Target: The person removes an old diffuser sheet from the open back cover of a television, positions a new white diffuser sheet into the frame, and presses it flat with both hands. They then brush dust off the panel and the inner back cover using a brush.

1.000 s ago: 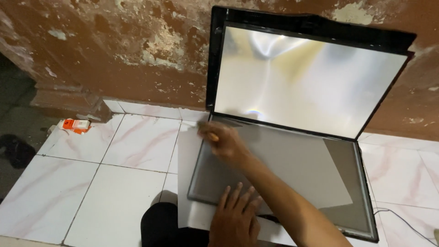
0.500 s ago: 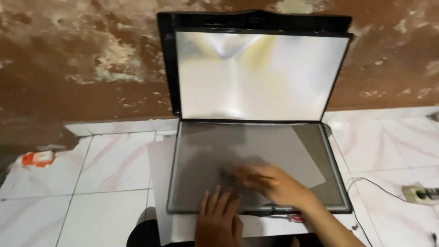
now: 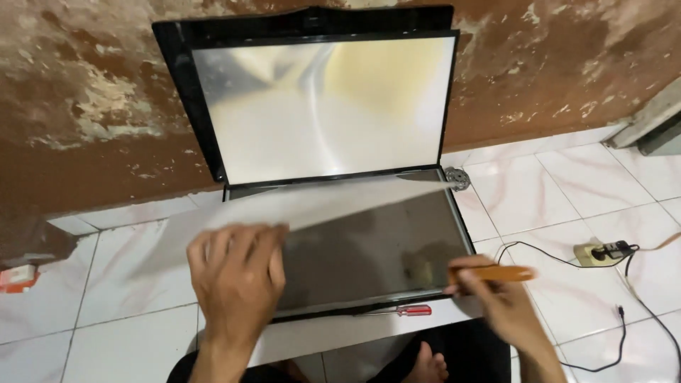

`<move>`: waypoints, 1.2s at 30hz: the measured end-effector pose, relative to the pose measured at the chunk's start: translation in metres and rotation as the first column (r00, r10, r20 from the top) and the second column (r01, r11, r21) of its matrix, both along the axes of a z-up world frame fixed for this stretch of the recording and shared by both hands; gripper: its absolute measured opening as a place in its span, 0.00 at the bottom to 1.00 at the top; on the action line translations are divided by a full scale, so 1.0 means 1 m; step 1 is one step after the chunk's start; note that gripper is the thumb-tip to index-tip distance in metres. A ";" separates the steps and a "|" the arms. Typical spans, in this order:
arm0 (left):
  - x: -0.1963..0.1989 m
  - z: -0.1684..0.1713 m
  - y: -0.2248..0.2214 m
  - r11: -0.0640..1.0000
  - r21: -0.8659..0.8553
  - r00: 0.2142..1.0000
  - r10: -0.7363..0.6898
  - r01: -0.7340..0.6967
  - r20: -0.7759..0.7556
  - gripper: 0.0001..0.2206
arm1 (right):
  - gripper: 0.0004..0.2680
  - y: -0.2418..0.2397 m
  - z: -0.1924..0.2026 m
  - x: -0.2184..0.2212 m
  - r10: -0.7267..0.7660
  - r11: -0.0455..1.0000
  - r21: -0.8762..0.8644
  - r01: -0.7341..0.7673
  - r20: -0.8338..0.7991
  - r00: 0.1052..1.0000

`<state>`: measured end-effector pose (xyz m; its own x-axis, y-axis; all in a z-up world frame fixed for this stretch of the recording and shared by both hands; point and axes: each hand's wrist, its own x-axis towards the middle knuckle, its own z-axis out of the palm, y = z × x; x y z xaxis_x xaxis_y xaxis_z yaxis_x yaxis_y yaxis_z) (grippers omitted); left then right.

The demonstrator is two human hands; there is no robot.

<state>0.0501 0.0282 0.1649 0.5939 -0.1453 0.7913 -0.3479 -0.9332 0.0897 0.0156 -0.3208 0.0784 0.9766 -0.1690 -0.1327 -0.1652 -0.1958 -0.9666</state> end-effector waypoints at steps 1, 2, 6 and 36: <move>0.002 0.009 -0.002 1.000 0.005 1.000 -0.002 0.002 0.008 0.07 | 0.11 0.003 0.002 0.003 -0.002 1.000 0.005 0.002 0.008 1.000; 0.004 0.017 -0.003 1.000 0.008 1.000 -0.013 0.013 0.020 0.07 | 0.09 0.006 0.005 0.006 -0.045 0.981 -0.185 0.058 0.074 0.996; 0.006 0.032 -0.002 0.999 0.030 0.993 0.030 -0.033 0.115 0.02 | 0.07 0.015 0.025 0.009 -0.171 0.645 -0.682 0.346 0.312 0.934; 0.080 0.045 -0.017 0.966 -0.130 0.973 -0.214 0.224 0.085 0.08 | 0.12 -0.010 0.001 0.139 -0.228 0.944 0.301 0.133 0.306 0.924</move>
<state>0.1304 0.0111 0.2095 0.5029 -0.1521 0.8509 -0.5521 -0.8139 0.1809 0.1551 -0.3305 0.0799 0.9275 -0.3510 0.1284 0.1671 0.0819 -0.9825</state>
